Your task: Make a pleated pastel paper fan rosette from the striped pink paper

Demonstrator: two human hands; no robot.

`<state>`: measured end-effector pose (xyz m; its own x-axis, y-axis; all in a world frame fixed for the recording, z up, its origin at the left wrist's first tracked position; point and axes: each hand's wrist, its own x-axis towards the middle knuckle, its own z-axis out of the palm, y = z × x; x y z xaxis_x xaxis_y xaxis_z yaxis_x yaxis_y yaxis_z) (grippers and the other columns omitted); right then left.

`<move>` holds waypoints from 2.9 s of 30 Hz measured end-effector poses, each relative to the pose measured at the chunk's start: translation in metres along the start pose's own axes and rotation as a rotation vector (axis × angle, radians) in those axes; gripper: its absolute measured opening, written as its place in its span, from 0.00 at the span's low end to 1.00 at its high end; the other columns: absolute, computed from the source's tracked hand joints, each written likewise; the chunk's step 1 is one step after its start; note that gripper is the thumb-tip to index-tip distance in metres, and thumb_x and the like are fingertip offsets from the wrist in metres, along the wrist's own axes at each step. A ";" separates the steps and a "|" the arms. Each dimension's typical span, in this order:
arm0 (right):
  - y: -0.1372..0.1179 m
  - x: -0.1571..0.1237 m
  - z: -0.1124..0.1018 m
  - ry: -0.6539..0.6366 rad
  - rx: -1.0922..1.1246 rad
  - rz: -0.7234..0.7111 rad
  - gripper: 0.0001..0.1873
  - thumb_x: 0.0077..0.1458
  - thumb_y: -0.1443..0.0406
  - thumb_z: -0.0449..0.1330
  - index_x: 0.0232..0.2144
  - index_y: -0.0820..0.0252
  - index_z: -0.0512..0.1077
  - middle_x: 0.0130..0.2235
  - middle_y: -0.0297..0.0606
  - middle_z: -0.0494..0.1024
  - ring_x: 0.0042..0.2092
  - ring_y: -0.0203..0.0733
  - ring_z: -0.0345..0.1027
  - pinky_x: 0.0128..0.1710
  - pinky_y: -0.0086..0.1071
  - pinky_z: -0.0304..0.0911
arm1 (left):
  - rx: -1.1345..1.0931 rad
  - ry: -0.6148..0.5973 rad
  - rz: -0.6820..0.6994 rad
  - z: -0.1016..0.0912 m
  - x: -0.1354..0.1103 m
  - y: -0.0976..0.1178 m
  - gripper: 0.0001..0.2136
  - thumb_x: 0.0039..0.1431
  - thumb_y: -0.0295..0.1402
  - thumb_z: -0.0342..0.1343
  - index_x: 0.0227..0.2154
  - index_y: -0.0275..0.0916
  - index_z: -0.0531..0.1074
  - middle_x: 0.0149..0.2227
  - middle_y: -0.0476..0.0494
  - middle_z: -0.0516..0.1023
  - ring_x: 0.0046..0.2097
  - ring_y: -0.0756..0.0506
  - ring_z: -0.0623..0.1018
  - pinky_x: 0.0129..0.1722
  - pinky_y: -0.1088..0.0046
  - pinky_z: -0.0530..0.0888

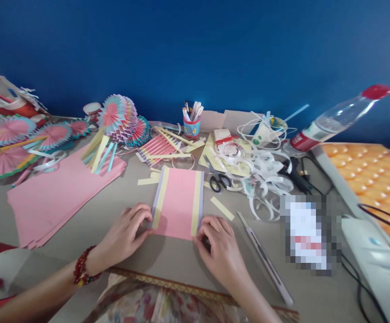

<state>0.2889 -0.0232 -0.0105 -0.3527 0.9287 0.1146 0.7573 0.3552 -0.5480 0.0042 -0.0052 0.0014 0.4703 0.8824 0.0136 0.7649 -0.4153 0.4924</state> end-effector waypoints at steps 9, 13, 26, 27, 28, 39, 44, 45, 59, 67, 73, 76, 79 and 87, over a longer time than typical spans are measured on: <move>0.000 0.001 0.001 -0.004 0.007 0.035 0.07 0.55 0.69 0.58 0.27 0.57 0.64 0.37 0.38 0.70 0.40 0.45 0.64 0.41 0.38 0.60 | -0.018 0.043 0.008 0.009 -0.008 0.000 0.11 0.64 0.24 0.47 0.47 0.41 0.63 0.50 0.39 0.68 0.53 0.41 0.69 0.47 0.64 0.64; -0.004 0.002 0.001 -0.001 0.021 0.053 0.07 0.55 0.70 0.58 0.27 0.57 0.64 0.38 0.38 0.70 0.41 0.46 0.64 0.41 0.38 0.60 | -0.011 0.039 0.006 0.008 -0.007 0.001 0.12 0.64 0.24 0.47 0.47 0.43 0.65 0.50 0.40 0.69 0.52 0.41 0.70 0.46 0.65 0.65; -0.004 -0.001 -0.004 -0.016 0.071 0.006 0.08 0.58 0.72 0.52 0.36 0.56 0.68 0.41 0.41 0.72 0.44 0.46 0.65 0.47 0.43 0.62 | -0.026 0.001 0.009 0.006 -0.006 0.000 0.12 0.64 0.23 0.46 0.45 0.44 0.68 0.48 0.42 0.69 0.49 0.43 0.71 0.44 0.67 0.64; -0.003 -0.002 -0.004 -0.020 0.072 -0.005 0.09 0.59 0.73 0.52 0.36 0.56 0.69 0.42 0.41 0.71 0.45 0.46 0.66 0.49 0.44 0.62 | -0.034 -0.003 0.010 0.006 -0.006 0.000 0.12 0.64 0.23 0.46 0.45 0.44 0.68 0.48 0.42 0.69 0.50 0.43 0.71 0.44 0.66 0.64; -0.001 -0.003 -0.003 -0.021 0.068 -0.017 0.11 0.59 0.73 0.51 0.37 0.55 0.70 0.43 0.41 0.71 0.46 0.46 0.66 0.51 0.45 0.61 | -0.041 -0.008 0.014 0.007 -0.006 -0.001 0.13 0.64 0.22 0.46 0.45 0.44 0.68 0.48 0.42 0.69 0.50 0.43 0.71 0.45 0.66 0.65; 0.004 -0.006 0.002 -0.054 -0.166 -0.232 0.32 0.55 0.77 0.50 0.51 0.36 0.73 0.57 0.37 0.69 0.56 0.49 0.62 0.58 0.55 0.55 | 0.185 -0.097 0.314 0.002 -0.002 -0.004 0.41 0.52 0.13 0.45 0.60 0.68 0.58 0.69 0.48 0.48 0.65 0.35 0.57 0.61 0.38 0.53; 0.005 -0.007 0.004 -0.057 -0.207 -0.253 0.31 0.56 0.77 0.51 0.53 0.35 0.71 0.59 0.37 0.68 0.57 0.49 0.61 0.59 0.55 0.54 | 0.248 -0.135 0.367 0.001 0.000 -0.007 0.38 0.56 0.16 0.47 0.61 0.67 0.57 0.71 0.52 0.44 0.68 0.34 0.53 0.63 0.38 0.50; 0.006 -0.008 0.004 -0.057 -0.213 -0.258 0.32 0.56 0.77 0.51 0.53 0.35 0.71 0.59 0.37 0.68 0.57 0.49 0.61 0.59 0.56 0.54 | 0.256 -0.134 0.372 0.001 0.000 -0.008 0.37 0.56 0.16 0.47 0.61 0.66 0.57 0.71 0.51 0.44 0.68 0.34 0.53 0.63 0.38 0.49; 0.008 -0.013 0.008 -0.026 -0.240 -0.263 0.29 0.58 0.75 0.54 0.54 0.37 0.71 0.60 0.37 0.69 0.58 0.47 0.63 0.61 0.54 0.54 | 0.274 -0.166 0.371 -0.010 -0.004 -0.013 0.33 0.60 0.21 0.49 0.62 0.63 0.56 0.70 0.51 0.47 0.68 0.34 0.52 0.64 0.38 0.47; 0.008 -0.012 0.008 -0.016 -0.246 -0.277 0.30 0.58 0.76 0.51 0.54 0.37 0.70 0.58 0.39 0.71 0.58 0.46 0.63 0.61 0.54 0.53 | 0.389 -0.187 0.357 -0.029 -0.023 -0.026 0.30 0.60 0.25 0.48 0.64 0.55 0.57 0.70 0.49 0.49 0.69 0.32 0.48 0.62 0.34 0.40; 0.007 -0.013 0.008 -0.024 -0.239 -0.280 0.31 0.59 0.77 0.49 0.54 0.38 0.70 0.59 0.39 0.70 0.60 0.46 0.62 0.60 0.54 0.53 | 0.292 0.022 0.380 -0.024 -0.034 -0.022 0.23 0.62 0.28 0.47 0.60 0.41 0.63 0.63 0.41 0.65 0.67 0.37 0.58 0.65 0.42 0.41; 0.007 -0.012 0.008 -0.033 -0.249 -0.278 0.29 0.60 0.77 0.50 0.54 0.38 0.70 0.59 0.39 0.69 0.59 0.46 0.61 0.61 0.54 0.52 | 0.241 -0.039 0.499 -0.017 -0.028 -0.002 0.25 0.66 0.35 0.46 0.64 0.37 0.55 0.64 0.38 0.64 0.67 0.38 0.58 0.67 0.45 0.40; 0.009 -0.011 0.007 -0.055 -0.250 -0.283 0.29 0.60 0.76 0.51 0.55 0.38 0.70 0.60 0.39 0.69 0.59 0.46 0.61 0.61 0.54 0.52 | 0.239 -0.194 0.576 -0.004 -0.017 0.010 0.35 0.65 0.51 0.45 0.67 0.32 0.49 0.68 0.35 0.55 0.68 0.39 0.54 0.68 0.58 0.48; -0.017 -0.011 0.004 -0.141 -0.317 -0.264 0.25 0.61 0.66 0.55 0.59 0.40 0.65 0.64 0.39 0.63 0.63 0.52 0.54 0.63 0.58 0.44 | 0.253 -0.256 0.486 0.015 -0.014 0.003 0.45 0.59 0.61 0.41 0.69 0.32 0.38 0.70 0.35 0.46 0.69 0.37 0.49 0.67 0.58 0.47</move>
<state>0.2777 -0.0398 -0.0055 -0.6116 0.7860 0.0905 0.7547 0.6139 -0.2315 0.0065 -0.0224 -0.0107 0.8591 0.5102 -0.0405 0.5022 -0.8249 0.2594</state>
